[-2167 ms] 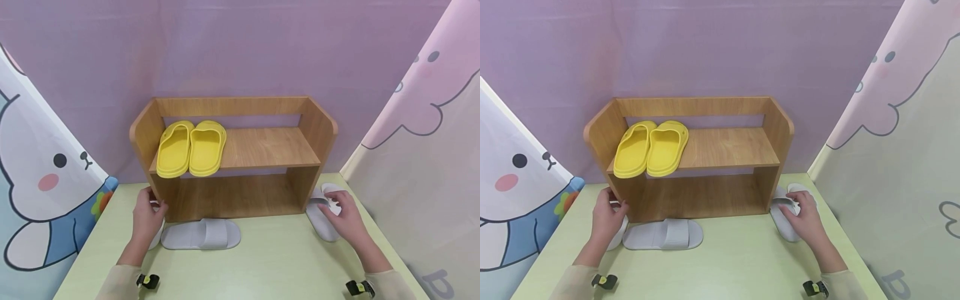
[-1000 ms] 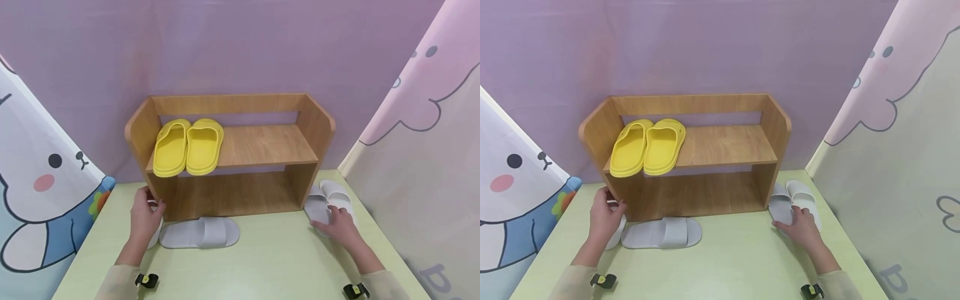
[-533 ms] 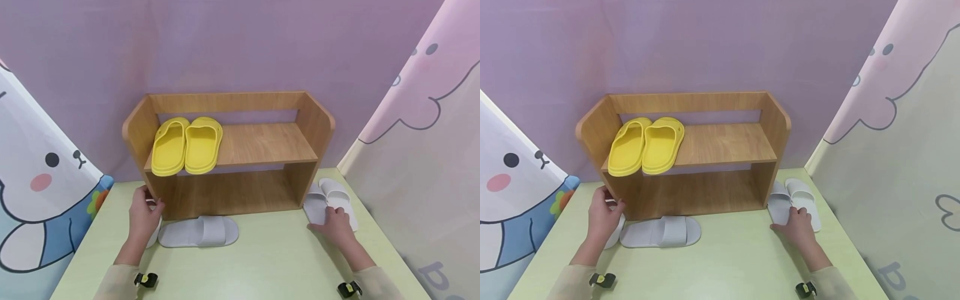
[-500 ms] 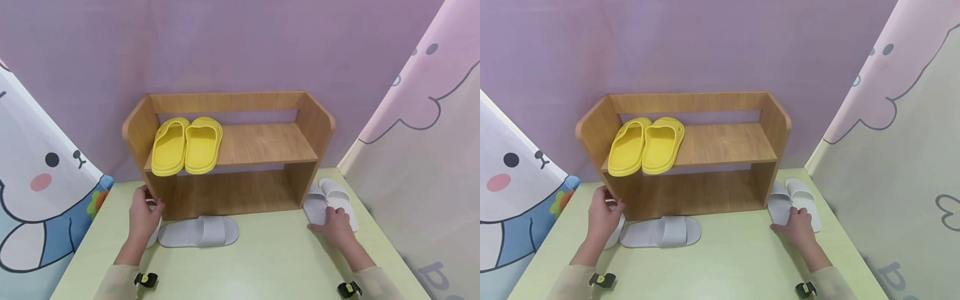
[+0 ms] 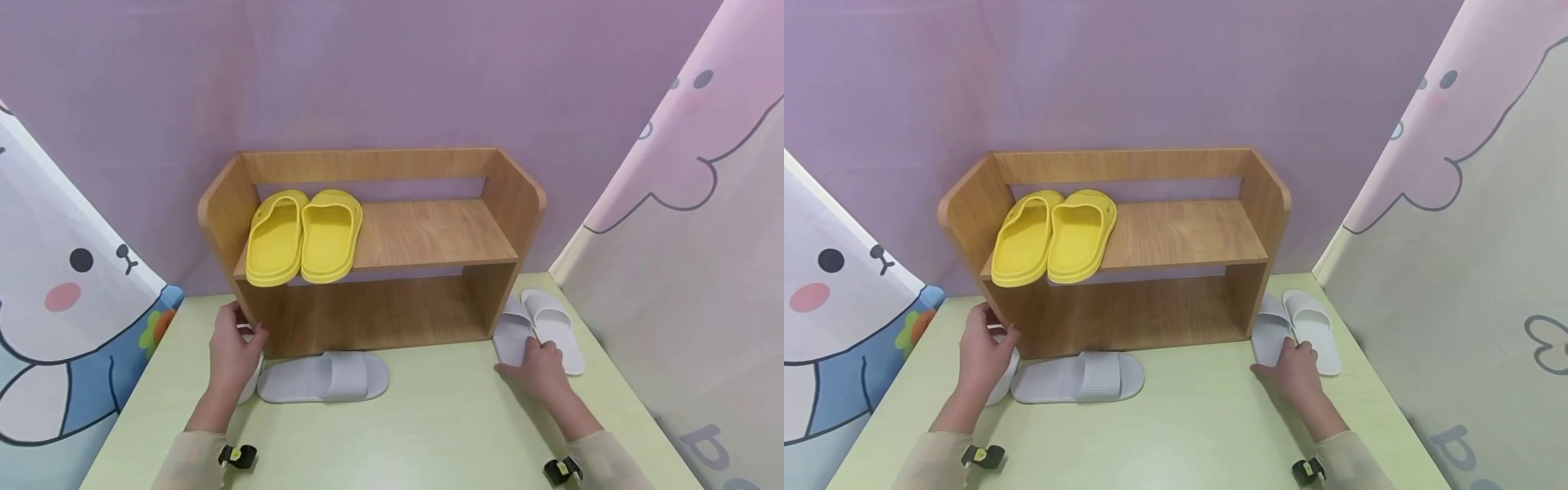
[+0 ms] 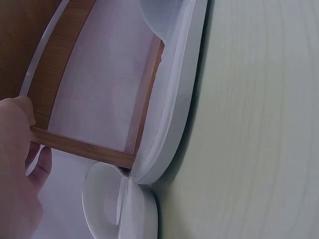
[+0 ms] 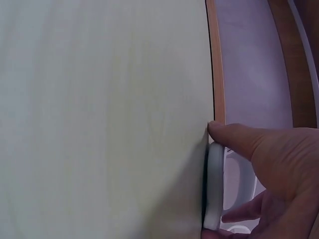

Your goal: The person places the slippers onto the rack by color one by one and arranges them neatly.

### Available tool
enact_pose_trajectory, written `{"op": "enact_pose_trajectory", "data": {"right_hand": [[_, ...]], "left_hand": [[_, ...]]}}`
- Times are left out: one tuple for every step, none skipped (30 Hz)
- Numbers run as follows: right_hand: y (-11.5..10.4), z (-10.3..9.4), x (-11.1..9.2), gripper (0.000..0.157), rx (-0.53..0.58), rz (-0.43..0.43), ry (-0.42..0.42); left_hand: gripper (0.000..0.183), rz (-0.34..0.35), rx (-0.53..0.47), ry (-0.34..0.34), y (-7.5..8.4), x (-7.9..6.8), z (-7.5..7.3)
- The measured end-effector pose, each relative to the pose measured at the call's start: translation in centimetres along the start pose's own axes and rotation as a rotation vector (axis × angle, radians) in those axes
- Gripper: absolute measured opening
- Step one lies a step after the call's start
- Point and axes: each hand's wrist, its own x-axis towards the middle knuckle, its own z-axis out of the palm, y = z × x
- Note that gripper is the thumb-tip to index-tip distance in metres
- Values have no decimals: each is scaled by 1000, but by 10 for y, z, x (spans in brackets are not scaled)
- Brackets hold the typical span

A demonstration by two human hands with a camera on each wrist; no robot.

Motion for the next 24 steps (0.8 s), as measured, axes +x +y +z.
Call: {"op": "enact_pose_trajectory", "data": {"right_hand": [[0,0,0,103,11,9,-5],[0,0,0,105,21,17,-8],[1,1,0,107,33,26,-11],[1,1,0,108,45,34,-13],[2,1,0,108,58,45,-14],[3,1,0,109,74,55,-16],[3,1,0,109,86,63,-14],[4,1,0,108,102,70,-9],[4,1,0,109,123,77,-3],[4,1,-1,108,144,82,9],[3,0,-1,108,166,86,22],[2,0,-1,106,186,86,37],[2,-1,-2,105,207,85,56],[1,-1,-2,103,225,81,74],[0,-1,-3,102,240,78,91],[-1,-2,-4,100,251,74,111],[-2,-2,-4,99,259,69,129],[-2,-3,-5,98,268,65,147],[-3,-3,-6,98,274,60,172],[-4,-3,-6,98,276,52,197],[-4,-4,-7,98,280,45,226],[-5,-4,-7,97,284,35,258],[-6,-5,-8,97,288,28,290],[-7,-6,-8,96,291,24,321]], "left_hand": [[58,-1,0,0,0,0,0],[58,-1,2,-1,0,0,0],[58,-1,2,-1,0,0,0],[58,0,2,-1,0,0,0],[58,2,1,0,1,0,0],[59,3,1,0,1,0,0],[59,5,0,0,1,0,0],[58,7,0,1,1,0,0],[58,6,-1,1,1,0,0],[58,6,-3,1,1,0,0],[58,3,-2,0,2,0,0],[59,-1,1,-2,2,0,0],[59,-6,3,-5,2,-1,0],[59,-12,6,-7,3,-1,0],[60,-19,9,-11,3,-1,-1],[60,-25,12,-14,4,-1,-1],[61,-30,15,-17,4,-1,-2],[61,-33,16,-20,5,-1,-2],[61,-36,16,-22,6,-1,-3],[61,-37,16,-24,6,-1,-3],[61,-37,16,-25,6,-1,-3],[61,-36,16,-25,6,-1,-3],[61,-35,16,-26,6,-1,-3],[61,-34,16,-26,6,-1,-3]]}}
